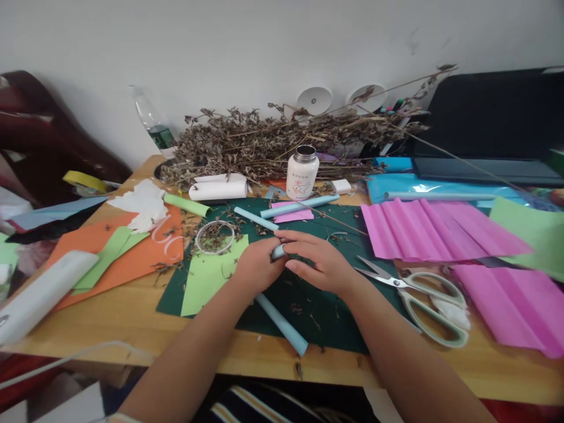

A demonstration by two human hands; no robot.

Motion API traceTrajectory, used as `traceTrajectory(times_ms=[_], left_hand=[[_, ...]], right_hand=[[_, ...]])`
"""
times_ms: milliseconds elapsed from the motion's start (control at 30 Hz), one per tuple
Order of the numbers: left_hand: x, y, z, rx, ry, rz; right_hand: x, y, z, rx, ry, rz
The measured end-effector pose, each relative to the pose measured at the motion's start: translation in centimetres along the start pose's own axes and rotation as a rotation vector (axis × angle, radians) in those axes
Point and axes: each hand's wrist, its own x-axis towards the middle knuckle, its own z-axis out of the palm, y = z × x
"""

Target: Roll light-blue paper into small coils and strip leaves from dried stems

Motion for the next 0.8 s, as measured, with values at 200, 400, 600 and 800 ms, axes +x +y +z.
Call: traceTrajectory(times_ms=[200, 400, 600, 800], left_hand=[[-0.06, -0.09, 0.08, 0.039, -0.008, 0.018], [-0.07, -0.22, -0.01, 0.049, -0.022, 0.039], [-0.17, 0.05, -0.08, 0.122, -0.029, 0.044], [-0.23, 0.19, 0.00, 0.113, -0.016, 0.045]], right_hand=[[-0.36, 0.26, 0.29, -0.034, 0.008, 0.037], [-0.32, 0.11, 0.39, -0.029, 0.020, 0.035], [-0.18, -0.28, 0.44, -0.046, 0.096, 0.029], [-0.06, -0.48, 0.38, -0.081, 0.143, 0.045]])
